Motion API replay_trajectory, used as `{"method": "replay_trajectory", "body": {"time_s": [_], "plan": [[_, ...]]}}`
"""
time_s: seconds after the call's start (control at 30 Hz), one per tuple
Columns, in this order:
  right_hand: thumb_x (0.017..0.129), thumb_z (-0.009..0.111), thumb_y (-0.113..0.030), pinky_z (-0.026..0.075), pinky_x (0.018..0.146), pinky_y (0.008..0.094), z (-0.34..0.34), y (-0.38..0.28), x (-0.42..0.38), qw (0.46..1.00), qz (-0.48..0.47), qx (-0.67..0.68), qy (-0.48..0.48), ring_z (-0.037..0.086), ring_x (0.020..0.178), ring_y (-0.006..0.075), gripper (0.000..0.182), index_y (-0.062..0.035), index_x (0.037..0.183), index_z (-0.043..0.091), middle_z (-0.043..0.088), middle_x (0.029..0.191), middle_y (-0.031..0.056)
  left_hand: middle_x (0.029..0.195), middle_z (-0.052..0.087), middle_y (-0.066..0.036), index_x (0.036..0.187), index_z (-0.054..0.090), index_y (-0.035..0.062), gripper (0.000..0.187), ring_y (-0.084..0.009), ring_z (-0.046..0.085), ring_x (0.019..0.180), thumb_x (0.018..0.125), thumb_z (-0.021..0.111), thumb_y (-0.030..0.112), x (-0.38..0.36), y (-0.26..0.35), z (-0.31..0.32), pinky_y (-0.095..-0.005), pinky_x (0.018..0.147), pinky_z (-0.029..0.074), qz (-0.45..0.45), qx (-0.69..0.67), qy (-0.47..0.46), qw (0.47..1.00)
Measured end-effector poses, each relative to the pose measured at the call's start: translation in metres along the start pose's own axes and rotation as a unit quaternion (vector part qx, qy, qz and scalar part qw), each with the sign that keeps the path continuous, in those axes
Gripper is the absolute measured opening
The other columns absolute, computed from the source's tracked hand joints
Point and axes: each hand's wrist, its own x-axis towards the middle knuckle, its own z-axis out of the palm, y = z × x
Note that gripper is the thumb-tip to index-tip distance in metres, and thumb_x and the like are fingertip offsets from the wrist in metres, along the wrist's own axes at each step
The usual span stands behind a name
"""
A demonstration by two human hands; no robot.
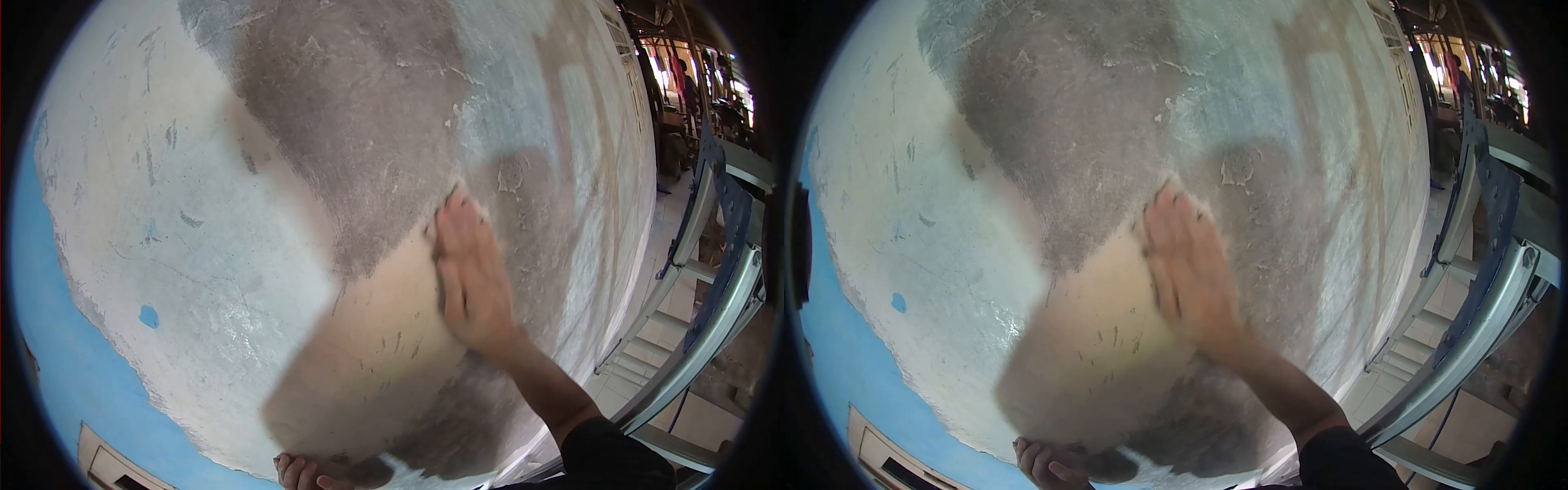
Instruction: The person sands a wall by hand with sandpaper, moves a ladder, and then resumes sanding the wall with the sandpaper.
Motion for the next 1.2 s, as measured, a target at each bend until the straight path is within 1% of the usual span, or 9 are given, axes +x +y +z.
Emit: {"method": "replay_trajectory", "body": {"time_s": [0.2, 0.3, 0.4, 0.53, 0.7, 0.8, 0.9, 1.0, 1.2], "plan": [[0.101, 0.039, -0.015, 0.022, 0.115, 0.0485, 0.011, -0.011, 0.022, 0.994, 0.048, -0.077, 0.057, 0.028, 0.142, 0.0357, 0.046, 0.0030, 0.143, 0.038, 0.035, 0.151, 0.0196, 0.091, 0.062, -0.019, 0.084, 0.059, -0.0055, 0.025, -0.0355, 0.061, 0.089, 0.094, 0.052, 0.016, -0.001, 0.001, 0.000, -0.0539, 0.079, 0.052, -0.003, 0.019, -0.001, 1.000], [0.103, 0.030, -0.017, 0.017, 0.117, 0.0469, 0.015, -0.032, -0.016, 1.000, -0.008, 0.004, -0.004, 0.026, 0.143, 0.0371, 0.046, 0.0053, 0.143, 0.036, 0.035, 0.150, 0.0229, 0.088, 0.062, -0.018, 0.083, 0.059, -0.0052, 0.025, -0.0340, 0.061, 0.085, 0.094, 0.052, 0.016, 0.002, 0.002, 0.004, -0.0527, 0.075, 0.052, 0.006, 0.022, 0.007, 1.000], [0.103, 0.032, -0.020, 0.021, 0.116, 0.0490, 0.010, 0.002, 0.003, 0.997, -0.071, -0.008, 0.007, 0.028, 0.143, 0.0343, 0.048, 0.0028, 0.145, 0.035, 0.033, 0.151, 0.0218, 0.083, 0.061, -0.017, 0.081, 0.059, -0.0049, 0.024, -0.0320, 0.060, 0.078, 0.094, 0.052, 0.014, 0.006, 0.001, 0.000, -0.0503, 0.071, 0.052, 0.009, 0.019, -0.026, 0.999], [0.102, 0.036, -0.017, 0.021, 0.116, 0.0499, -0.003, 0.002, 0.044, 0.995, 0.062, -0.057, 0.045, 0.029, 0.142, 0.0365, 0.048, 0.0014, 0.146, 0.034, 0.034, 0.151, 0.0220, 0.077, 0.060, -0.017, 0.078, 0.058, -0.0046, 0.022, -0.0308, 0.059, 0.073, 0.092, 0.053, 0.012, 0.007, 0.002, 0.008, -0.0478, 0.067, 0.050, 0.026, 0.022, 0.023, 0.999], [0.101, 0.039, -0.019, 0.021, 0.115, 0.0514, 0.010, -0.018, -0.015, 1.000, 0.008, -0.002, 0.001, 0.030, 0.141, 0.0381, 0.048, -0.0005, 0.145, 0.037, 0.033, 0.151, 0.0217, 0.077, 0.060, -0.016, 0.075, 0.058, -0.0047, 0.025, -0.0301, 0.058, 0.071, 0.092, 0.052, 0.013, 0.017, 0.012, 0.010, -0.0477, 0.065, 0.050, -0.007, 0.023, 0.004, 1.000], [0.101, 0.039, -0.019, 0.022, 0.114, 0.0521, 0.004, -0.005, -0.008, 1.000, -0.006, 0.019, -0.005, 0.029, 0.141, 0.0390, 0.047, -0.0016, 0.146, 0.037, 0.031, 0.152, 0.0222, 0.094, 0.059, -0.017, 0.082, 0.060, -0.0036, 0.026, -0.0342, 0.058, 0.103, 0.094, 0.051, 0.017, -0.013, 0.006, 0.000, -0.0513, 0.098, 0.043, -0.056, 0.077, -0.012, 0.995], [0.102, 0.037, -0.018, 0.020, 0.115, 0.0521, -0.008, -0.001, 0.026, 0.999, 0.043, 0.005, 0.001, 0.024, 0.143, 0.0388, 0.048, 0.0001, 0.146, 0.034, 0.027, 0.154, 0.0222, 0.095, 0.060, -0.018, 0.078, 0.059, -0.0034, 0.028, -0.0402, 0.057, 0.105, 0.091, 0.047, 0.018, -0.019, 0.004, -0.006, -0.0601, 0.098, 0.041, -0.074, 0.110, -0.035, 0.991], [0.101, 0.038, -0.019, 0.019, 0.115, 0.0519, 0.007, -0.013, 0.020, 0.998, 0.053, -0.019, 0.030, 0.022, 0.144, 0.0371, 0.049, 0.0025, 0.146, 0.033, 0.026, 0.154, 0.0215, 0.094, 0.060, -0.017, 0.076, 0.059, -0.0033, 0.028, -0.0391, 0.058, 0.105, 0.091, 0.047, 0.017, -0.015, 0.007, -0.005, -0.0586, 0.098, 0.042, -0.075, 0.109, -0.043, 0.990], [0.101, 0.040, -0.017, 0.020, 0.115, 0.0530, 0.003, -0.005, 0.005, 1.000, 0.010, -0.017, 0.001, 0.022, 0.144, 0.0394, 0.051, 0.0033, 0.147, 0.031, 0.027, 0.154, 0.0210, 0.094, 0.059, -0.018, 0.072, 0.057, -0.0033, 0.031, -0.0389, 0.057, 0.107, 0.093, 0.044, 0.017, -0.017, 0.003, -0.004, -0.0585, 0.097, 0.043, -0.053, 0.121, -0.036, 0.991]]}}
